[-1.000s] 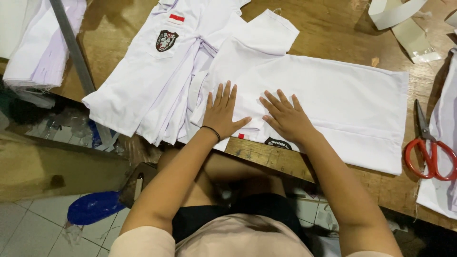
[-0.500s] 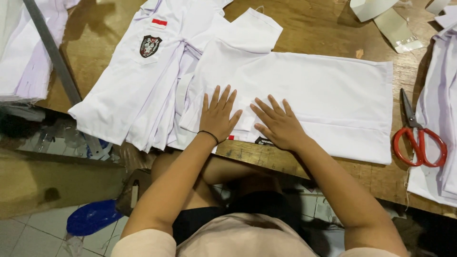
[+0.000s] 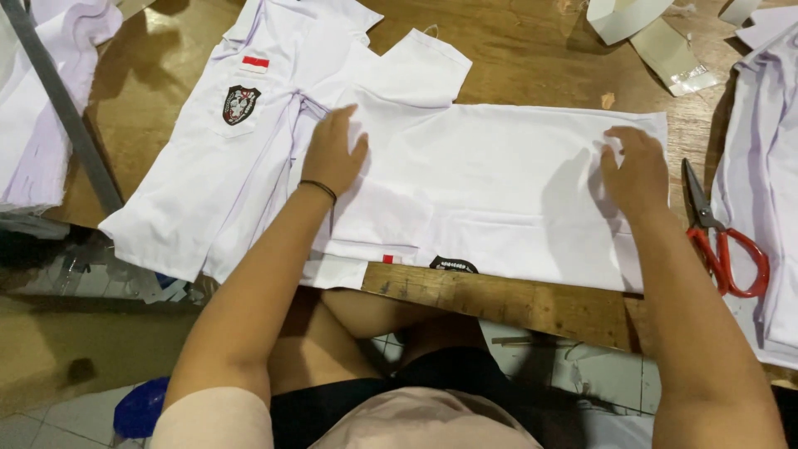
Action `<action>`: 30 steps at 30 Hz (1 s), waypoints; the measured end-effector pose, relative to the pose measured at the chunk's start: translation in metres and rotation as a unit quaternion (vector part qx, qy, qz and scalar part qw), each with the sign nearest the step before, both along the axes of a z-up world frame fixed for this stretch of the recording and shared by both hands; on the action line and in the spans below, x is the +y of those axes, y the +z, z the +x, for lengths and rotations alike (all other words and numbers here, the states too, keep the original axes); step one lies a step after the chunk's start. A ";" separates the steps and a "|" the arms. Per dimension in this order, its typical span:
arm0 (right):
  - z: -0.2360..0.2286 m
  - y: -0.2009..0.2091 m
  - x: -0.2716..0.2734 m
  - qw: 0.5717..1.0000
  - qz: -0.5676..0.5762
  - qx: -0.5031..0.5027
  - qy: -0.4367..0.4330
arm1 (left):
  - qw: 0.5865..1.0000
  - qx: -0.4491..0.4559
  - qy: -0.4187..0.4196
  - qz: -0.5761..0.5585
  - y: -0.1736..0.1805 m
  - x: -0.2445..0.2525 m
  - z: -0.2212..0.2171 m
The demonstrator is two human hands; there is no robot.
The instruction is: The person folds a white short-sleeved shirt on a wooden table. They align the collar and sleeves, fold the sides inward, and then fold the shirt in half lengthwise and in half again to create a compact rectangle.
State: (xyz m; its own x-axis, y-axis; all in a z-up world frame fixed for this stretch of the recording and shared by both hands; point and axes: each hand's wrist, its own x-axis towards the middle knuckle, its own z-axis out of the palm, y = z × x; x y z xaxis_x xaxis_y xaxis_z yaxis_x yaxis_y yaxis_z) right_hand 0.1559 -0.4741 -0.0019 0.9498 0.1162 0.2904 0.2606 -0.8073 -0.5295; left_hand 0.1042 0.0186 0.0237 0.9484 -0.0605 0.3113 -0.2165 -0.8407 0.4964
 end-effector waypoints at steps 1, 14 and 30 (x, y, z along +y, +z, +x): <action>0.012 0.003 -0.009 0.999 -0.045 0.003 0.008 | 0.998 0.014 0.048 -0.029 -0.009 0.013 0.022; 0.074 0.033 -0.016 0.974 -0.105 0.200 0.011 | 0.897 0.284 0.219 -0.258 0.000 0.019 0.110; 0.016 -0.002 -0.074 0.993 -0.082 -0.055 0.065 | 0.880 0.187 0.025 -0.435 0.011 0.039 0.044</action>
